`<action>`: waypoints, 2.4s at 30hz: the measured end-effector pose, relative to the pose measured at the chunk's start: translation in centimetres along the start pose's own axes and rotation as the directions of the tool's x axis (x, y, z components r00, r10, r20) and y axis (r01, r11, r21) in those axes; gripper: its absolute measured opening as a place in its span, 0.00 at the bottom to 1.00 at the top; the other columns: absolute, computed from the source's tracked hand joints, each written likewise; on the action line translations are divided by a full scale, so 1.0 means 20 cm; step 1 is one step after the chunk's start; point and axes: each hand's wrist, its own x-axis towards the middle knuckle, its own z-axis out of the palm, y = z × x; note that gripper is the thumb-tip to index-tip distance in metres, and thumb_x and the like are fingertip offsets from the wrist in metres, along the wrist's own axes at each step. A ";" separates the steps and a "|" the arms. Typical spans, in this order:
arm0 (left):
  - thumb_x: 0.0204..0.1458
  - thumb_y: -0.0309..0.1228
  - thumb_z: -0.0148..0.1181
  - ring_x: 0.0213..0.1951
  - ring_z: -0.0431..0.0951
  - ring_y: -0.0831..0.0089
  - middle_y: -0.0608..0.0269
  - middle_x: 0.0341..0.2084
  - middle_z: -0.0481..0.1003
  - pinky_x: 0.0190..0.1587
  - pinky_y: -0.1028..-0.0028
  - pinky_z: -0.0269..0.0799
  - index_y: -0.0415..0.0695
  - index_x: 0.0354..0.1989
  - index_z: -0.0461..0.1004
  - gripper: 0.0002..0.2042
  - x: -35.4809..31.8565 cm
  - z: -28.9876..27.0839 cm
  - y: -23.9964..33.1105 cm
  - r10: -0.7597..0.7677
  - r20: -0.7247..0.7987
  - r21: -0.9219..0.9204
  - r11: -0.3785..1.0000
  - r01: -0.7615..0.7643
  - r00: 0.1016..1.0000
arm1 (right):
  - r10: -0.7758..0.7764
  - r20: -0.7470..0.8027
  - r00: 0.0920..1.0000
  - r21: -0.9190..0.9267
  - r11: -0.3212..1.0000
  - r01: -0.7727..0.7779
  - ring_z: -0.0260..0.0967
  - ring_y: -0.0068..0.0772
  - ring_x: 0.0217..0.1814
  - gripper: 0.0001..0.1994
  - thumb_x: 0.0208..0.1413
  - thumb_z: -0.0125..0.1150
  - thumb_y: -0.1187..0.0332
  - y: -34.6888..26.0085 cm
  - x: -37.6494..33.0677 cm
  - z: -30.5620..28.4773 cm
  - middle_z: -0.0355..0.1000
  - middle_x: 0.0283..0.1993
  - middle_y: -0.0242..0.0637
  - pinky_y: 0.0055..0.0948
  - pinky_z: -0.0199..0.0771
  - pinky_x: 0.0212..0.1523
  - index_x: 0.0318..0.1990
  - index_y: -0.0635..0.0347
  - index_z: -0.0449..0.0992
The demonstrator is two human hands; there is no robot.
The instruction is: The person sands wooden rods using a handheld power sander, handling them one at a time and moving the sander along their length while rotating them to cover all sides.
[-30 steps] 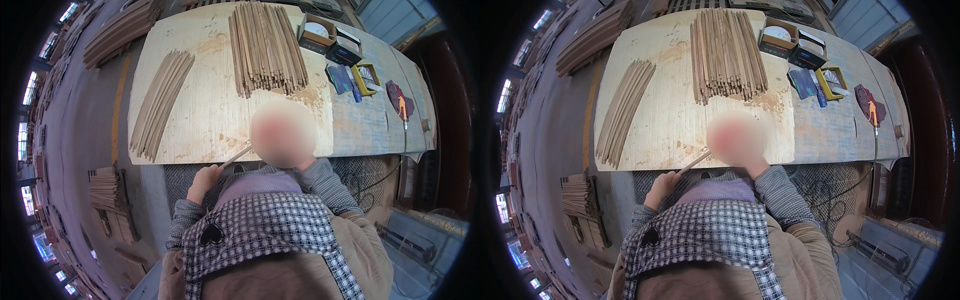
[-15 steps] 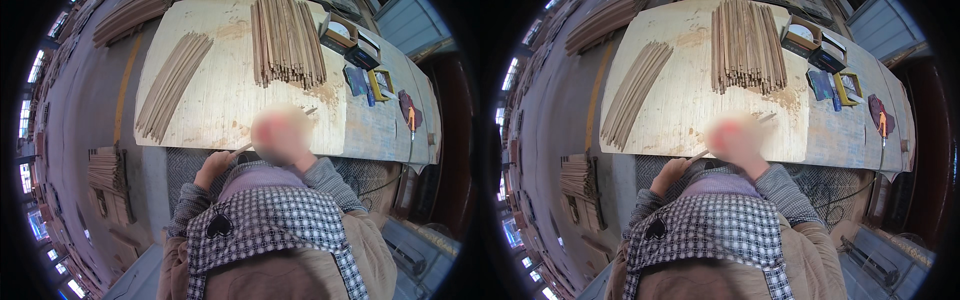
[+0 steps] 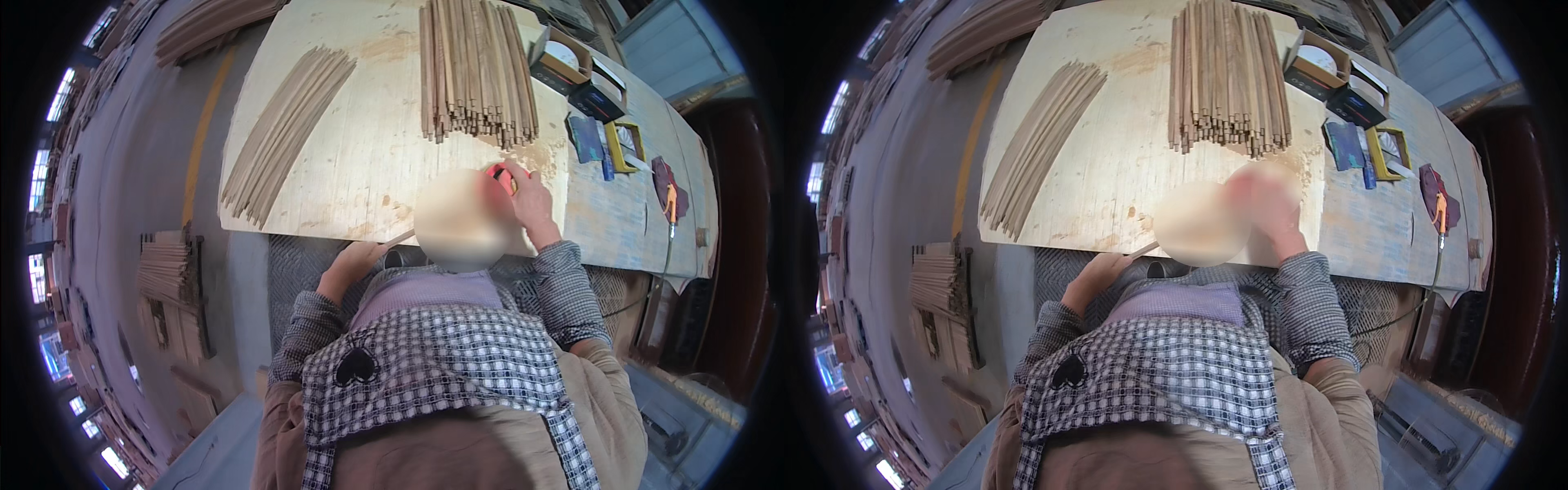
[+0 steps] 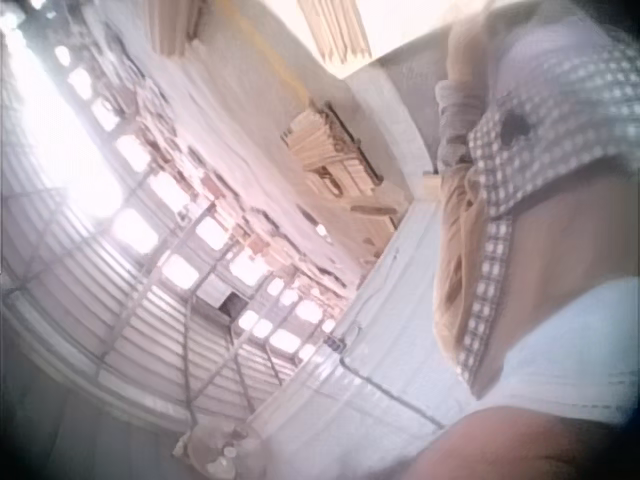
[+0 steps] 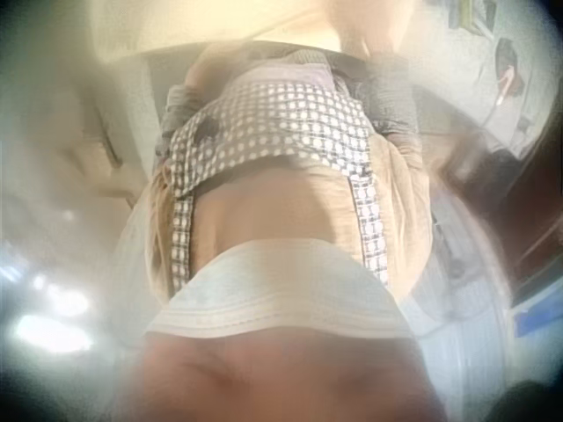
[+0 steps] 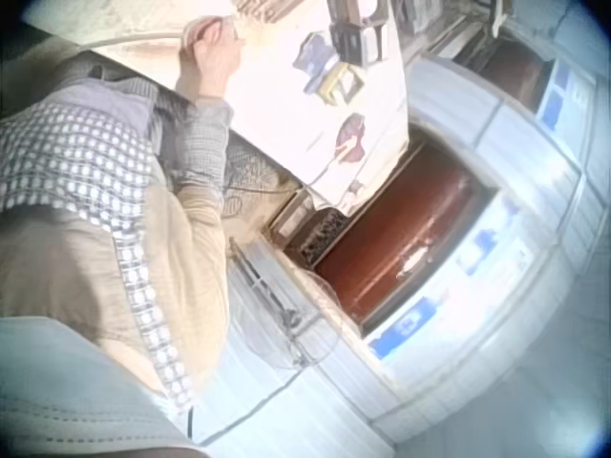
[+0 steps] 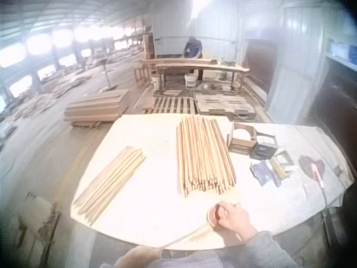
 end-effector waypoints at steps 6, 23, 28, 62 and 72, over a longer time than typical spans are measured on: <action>0.58 0.43 0.45 0.36 0.74 0.47 0.42 0.30 0.75 0.38 0.59 0.67 0.36 0.33 0.75 0.20 0.00 -0.01 0.02 -0.088 -0.027 -0.082 0.993 0.086 0.996 | -0.062 0.050 0.997 0.154 0.987 0.054 0.66 0.46 0.49 0.18 0.51 0.53 0.61 -0.17 -0.05 0.18 0.67 0.49 0.44 0.41 0.73 0.42 0.50 0.51 0.69; 0.57 0.40 0.47 0.27 0.76 0.58 0.54 0.21 0.74 0.27 0.60 0.69 0.43 0.26 0.69 0.14 -0.10 0.03 0.08 0.030 -0.289 0.366 0.927 0.082 0.957 | -0.328 -0.068 0.942 -0.002 0.944 0.329 0.67 0.47 0.39 0.19 0.45 0.58 0.67 -0.37 -0.09 0.26 0.69 0.36 0.43 0.43 0.67 0.39 0.48 0.54 0.69; 0.56 0.40 0.48 0.28 0.76 0.54 0.51 0.21 0.74 0.30 0.57 0.69 0.42 0.26 0.70 0.14 -0.13 -0.04 0.16 -0.030 -0.250 0.268 0.958 0.099 0.968 | -0.433 -0.155 0.888 0.318 0.829 0.460 0.65 0.59 0.40 0.27 0.42 0.59 0.71 -0.46 -0.17 0.52 0.63 0.40 0.56 0.48 0.68 0.43 0.54 0.42 0.66; 0.58 0.42 0.43 0.30 0.74 0.50 0.47 0.22 0.74 0.32 0.59 0.66 0.37 0.24 0.71 0.20 -0.07 -0.02 0.00 -0.118 -0.017 -0.040 0.992 0.117 0.993 | 0.175 0.091 0.980 0.049 0.982 -0.180 0.71 0.51 0.38 0.16 0.47 0.56 0.61 -0.19 0.01 0.03 0.70 0.42 0.47 0.43 0.73 0.39 0.41 0.62 0.70; 0.56 0.40 0.49 0.23 0.75 0.53 0.54 0.18 0.73 0.25 0.56 0.68 0.43 0.26 0.68 0.14 -0.11 0.07 0.09 -0.010 -0.277 0.370 0.922 0.116 0.961 | -0.264 -0.286 0.921 0.246 0.909 0.337 0.69 0.56 0.34 0.20 0.49 0.56 0.65 -0.39 -0.21 0.44 0.65 0.40 0.56 0.45 0.73 0.35 0.53 0.39 0.68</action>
